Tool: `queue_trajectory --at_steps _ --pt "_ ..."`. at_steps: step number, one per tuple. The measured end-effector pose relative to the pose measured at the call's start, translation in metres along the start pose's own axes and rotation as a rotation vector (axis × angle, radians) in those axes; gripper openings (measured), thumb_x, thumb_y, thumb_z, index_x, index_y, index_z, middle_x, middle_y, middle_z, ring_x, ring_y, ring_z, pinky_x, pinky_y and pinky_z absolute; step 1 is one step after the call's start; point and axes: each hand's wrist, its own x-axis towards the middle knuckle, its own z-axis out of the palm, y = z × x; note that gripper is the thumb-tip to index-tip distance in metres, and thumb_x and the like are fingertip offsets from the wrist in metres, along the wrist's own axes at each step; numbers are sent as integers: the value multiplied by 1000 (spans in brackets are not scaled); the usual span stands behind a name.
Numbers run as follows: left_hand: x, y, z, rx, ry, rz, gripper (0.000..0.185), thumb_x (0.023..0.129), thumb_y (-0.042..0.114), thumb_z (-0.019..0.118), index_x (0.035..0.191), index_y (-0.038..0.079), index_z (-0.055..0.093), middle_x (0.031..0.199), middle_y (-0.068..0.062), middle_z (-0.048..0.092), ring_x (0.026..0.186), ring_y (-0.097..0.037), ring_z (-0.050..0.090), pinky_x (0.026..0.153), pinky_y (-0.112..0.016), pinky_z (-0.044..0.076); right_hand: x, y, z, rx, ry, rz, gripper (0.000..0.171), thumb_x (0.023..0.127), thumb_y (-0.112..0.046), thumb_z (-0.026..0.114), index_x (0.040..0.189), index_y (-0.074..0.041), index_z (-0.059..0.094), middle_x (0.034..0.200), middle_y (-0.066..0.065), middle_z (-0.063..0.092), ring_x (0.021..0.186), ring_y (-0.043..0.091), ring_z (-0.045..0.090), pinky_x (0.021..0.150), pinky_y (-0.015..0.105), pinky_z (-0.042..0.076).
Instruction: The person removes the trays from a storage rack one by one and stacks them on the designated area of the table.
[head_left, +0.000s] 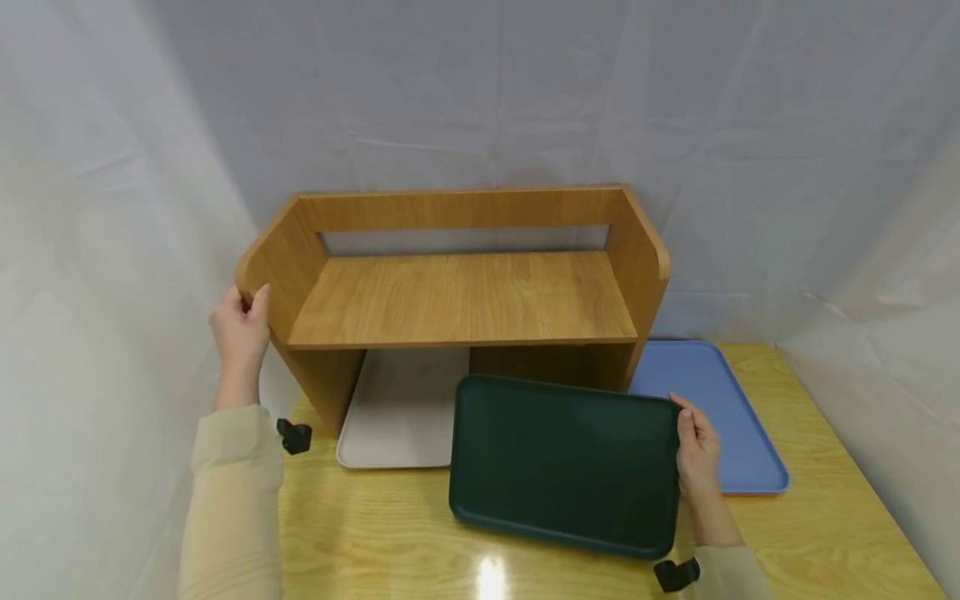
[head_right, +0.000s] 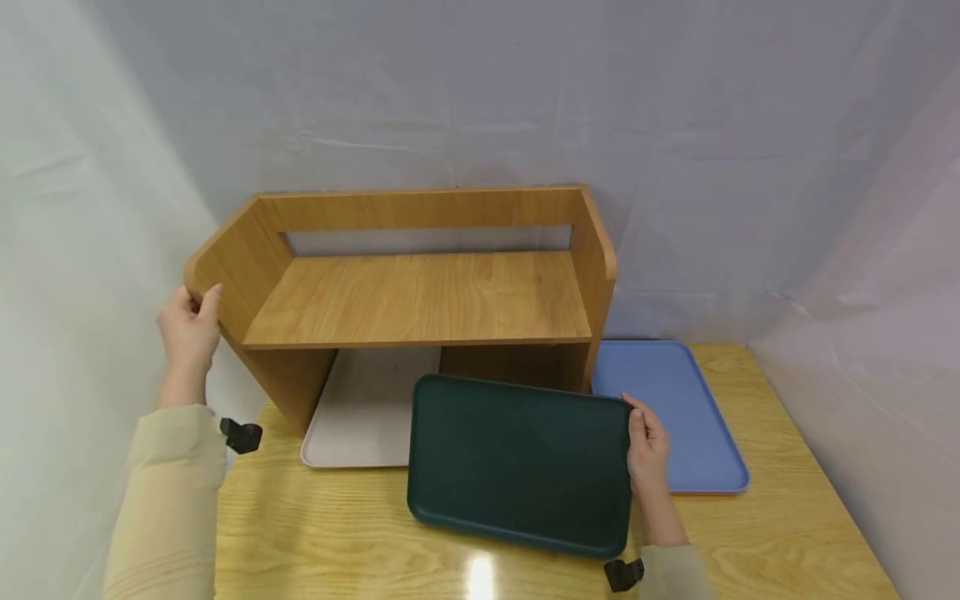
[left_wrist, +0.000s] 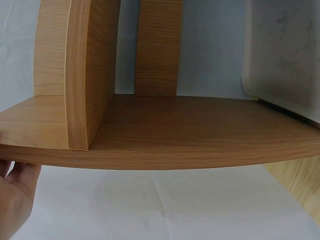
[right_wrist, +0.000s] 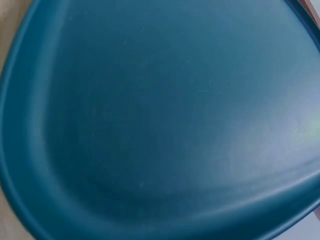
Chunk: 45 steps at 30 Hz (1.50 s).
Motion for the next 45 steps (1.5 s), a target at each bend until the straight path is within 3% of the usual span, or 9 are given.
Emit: queue_trajectory --at_steps 6,9,12,18,28,38,45 --pt "1 -1 1 8 13 11 31 87 24 54 70 1 42 65 -5 40 57 -10 36 48 -21 28 6 -8 -10 -1 23 -69 24 91 2 41 106 8 58 102 -22 55 101 -1 46 85 12 32" --pt "0 -1 1 7 21 18 31 87 23 54 69 1 41 64 -5 40 57 -10 35 49 -21 28 8 -11 -15 22 29 -78 25 91 5 40 106 5 60 101 -21 56 101 -1 46 85 12 32" --pt "0 0 0 7 31 29 31 87 22 55 68 2 41 63 -4 39 56 -9 35 48 -20 27 13 -8 -23 46 29 -80 27 91 3 40 107 -1 62 102 -19 57 102 1 46 86 12 31" --pt "-2 1 1 0 43 42 30 86 20 56 67 2 42 62 -1 39 56 -7 34 49 -19 27 23 -2 -42 105 36 -118 24 91 -3 43 107 0 62 104 -13 59 105 6 47 88 14 31" --pt "0 -1 0 -10 40 31 30 87 22 55 70 1 43 62 -1 39 56 -8 35 49 -20 27 33 -1 -70 226 86 -71 25 91 -11 44 105 -4 63 102 -8 61 102 9 46 88 14 30" --pt "-1 -1 1 9 41 44 29 86 21 55 70 0 44 62 -2 39 55 -8 35 49 -20 27 37 -2 -98 248 147 33 28 91 -15 44 110 -2 60 104 -10 59 112 12 39 97 17 20" --pt "0 -3 3 0 47 64 30 86 20 55 69 1 41 61 -4 38 54 -9 34 47 -20 26 40 2 -117 254 235 -43 29 89 -14 47 107 5 60 99 -6 62 108 12 44 95 15 24"
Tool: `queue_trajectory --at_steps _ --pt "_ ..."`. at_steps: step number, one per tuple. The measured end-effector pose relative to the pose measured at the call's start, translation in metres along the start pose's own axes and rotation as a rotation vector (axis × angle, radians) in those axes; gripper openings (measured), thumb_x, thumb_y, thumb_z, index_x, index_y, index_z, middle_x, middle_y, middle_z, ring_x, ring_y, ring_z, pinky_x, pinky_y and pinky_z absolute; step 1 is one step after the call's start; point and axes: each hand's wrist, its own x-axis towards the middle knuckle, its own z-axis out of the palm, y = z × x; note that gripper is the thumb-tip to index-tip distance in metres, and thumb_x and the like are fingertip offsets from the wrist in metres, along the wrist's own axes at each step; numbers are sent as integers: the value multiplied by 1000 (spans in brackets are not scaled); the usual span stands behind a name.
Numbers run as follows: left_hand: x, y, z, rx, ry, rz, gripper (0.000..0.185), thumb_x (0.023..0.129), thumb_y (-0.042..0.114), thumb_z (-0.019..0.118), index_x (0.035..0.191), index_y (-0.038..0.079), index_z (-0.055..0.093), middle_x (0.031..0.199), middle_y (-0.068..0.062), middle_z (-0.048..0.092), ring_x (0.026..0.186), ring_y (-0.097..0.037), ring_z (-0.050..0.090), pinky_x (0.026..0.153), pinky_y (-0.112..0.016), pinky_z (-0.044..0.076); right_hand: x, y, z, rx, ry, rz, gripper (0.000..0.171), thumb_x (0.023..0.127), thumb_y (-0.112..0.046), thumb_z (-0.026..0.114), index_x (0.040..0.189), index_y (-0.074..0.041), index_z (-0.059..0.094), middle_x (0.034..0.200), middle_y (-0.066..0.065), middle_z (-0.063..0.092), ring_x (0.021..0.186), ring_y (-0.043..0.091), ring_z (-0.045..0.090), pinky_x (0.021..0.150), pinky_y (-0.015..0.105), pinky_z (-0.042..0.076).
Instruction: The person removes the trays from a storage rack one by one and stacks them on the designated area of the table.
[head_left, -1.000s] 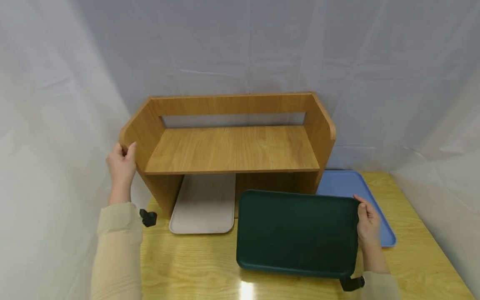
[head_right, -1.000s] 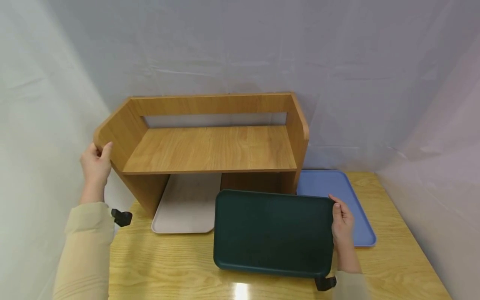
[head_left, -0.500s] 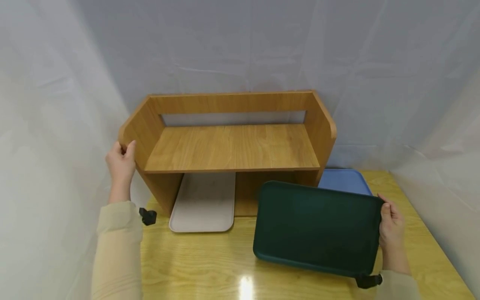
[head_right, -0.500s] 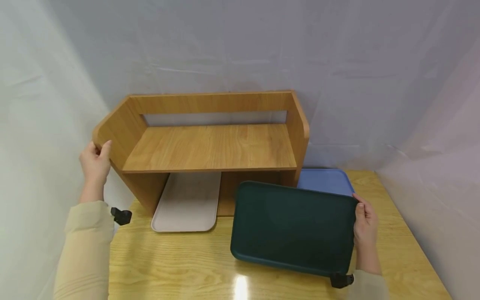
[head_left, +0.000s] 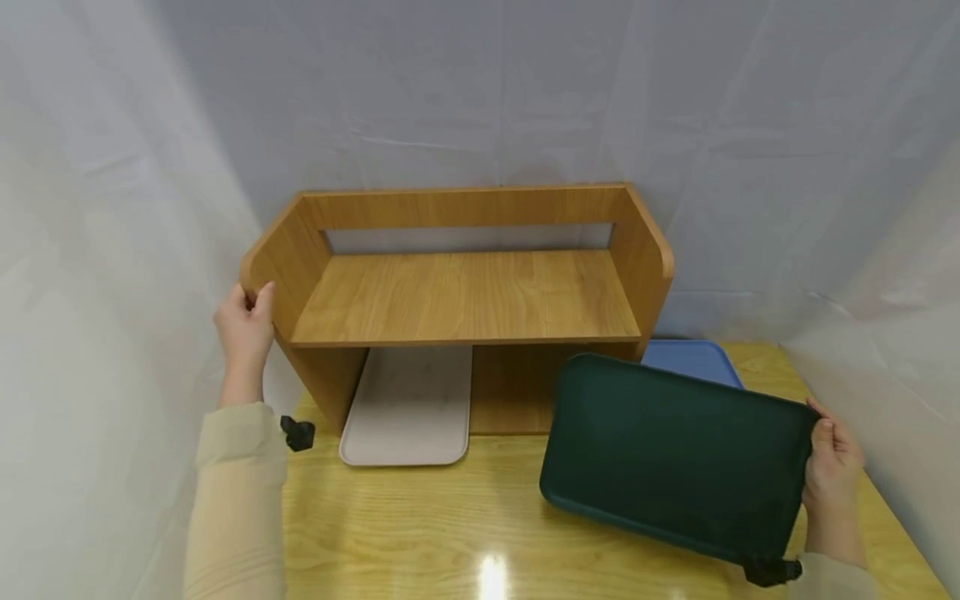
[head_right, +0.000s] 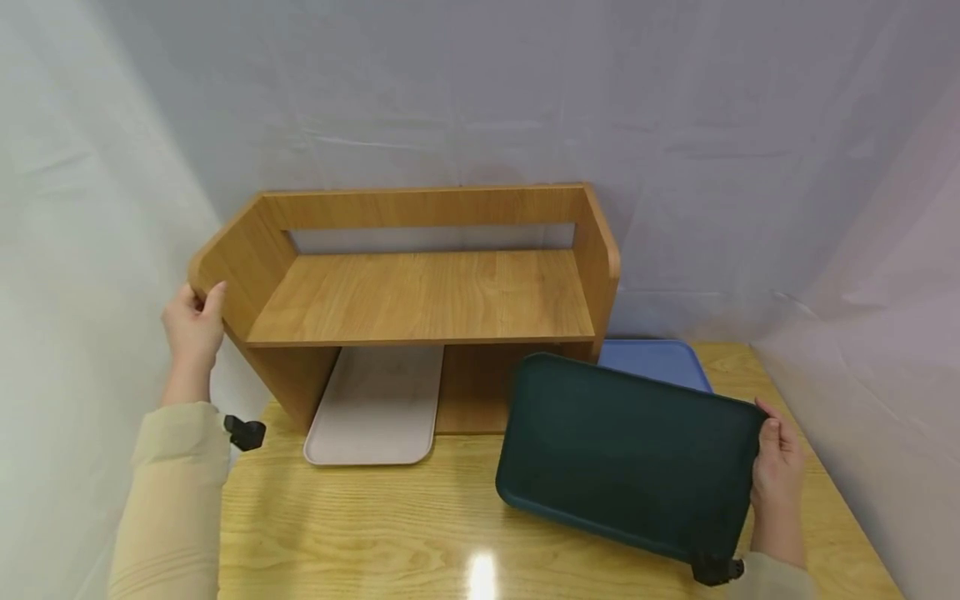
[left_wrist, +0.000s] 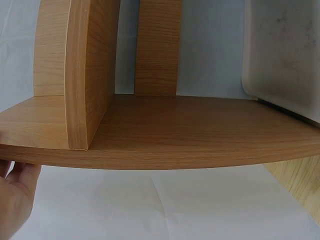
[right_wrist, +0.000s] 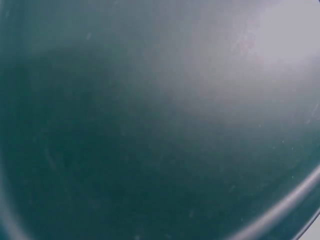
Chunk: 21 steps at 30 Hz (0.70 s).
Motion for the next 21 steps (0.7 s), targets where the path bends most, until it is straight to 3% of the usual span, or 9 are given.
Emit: queue_trajectory --at_steps 3,10,17,21 --pt "1 -1 0 -5 -2 7 30 87 20 55 69 1 41 61 -4 38 54 -10 34 46 -20 26 1 0 -8 22 46 -7 28 88 -14 48 104 4 61 97 -5 63 107 14 45 93 15 26" --pt "1 -3 -2 -3 -14 -5 32 87 22 55 67 3 39 60 -4 37 52 -8 33 45 -19 26 0 -6 -25 34 212 78 30 84 -19 53 103 1 63 96 -6 63 112 17 41 90 13 26" --pt "1 -2 -2 -3 -12 -28 32 87 22 55 66 4 38 59 -3 36 51 -8 33 45 -19 25 0 -10 -42 23 310 26 31 82 -21 53 100 2 64 97 -2 61 108 16 43 89 14 27" --pt "2 -1 -2 2 -22 -27 32 87 23 55 67 3 40 59 -2 37 52 -8 33 44 -18 26 -3 -10 -52 -1 401 59 29 83 -21 53 101 -2 65 104 -1 58 108 13 42 86 11 27"
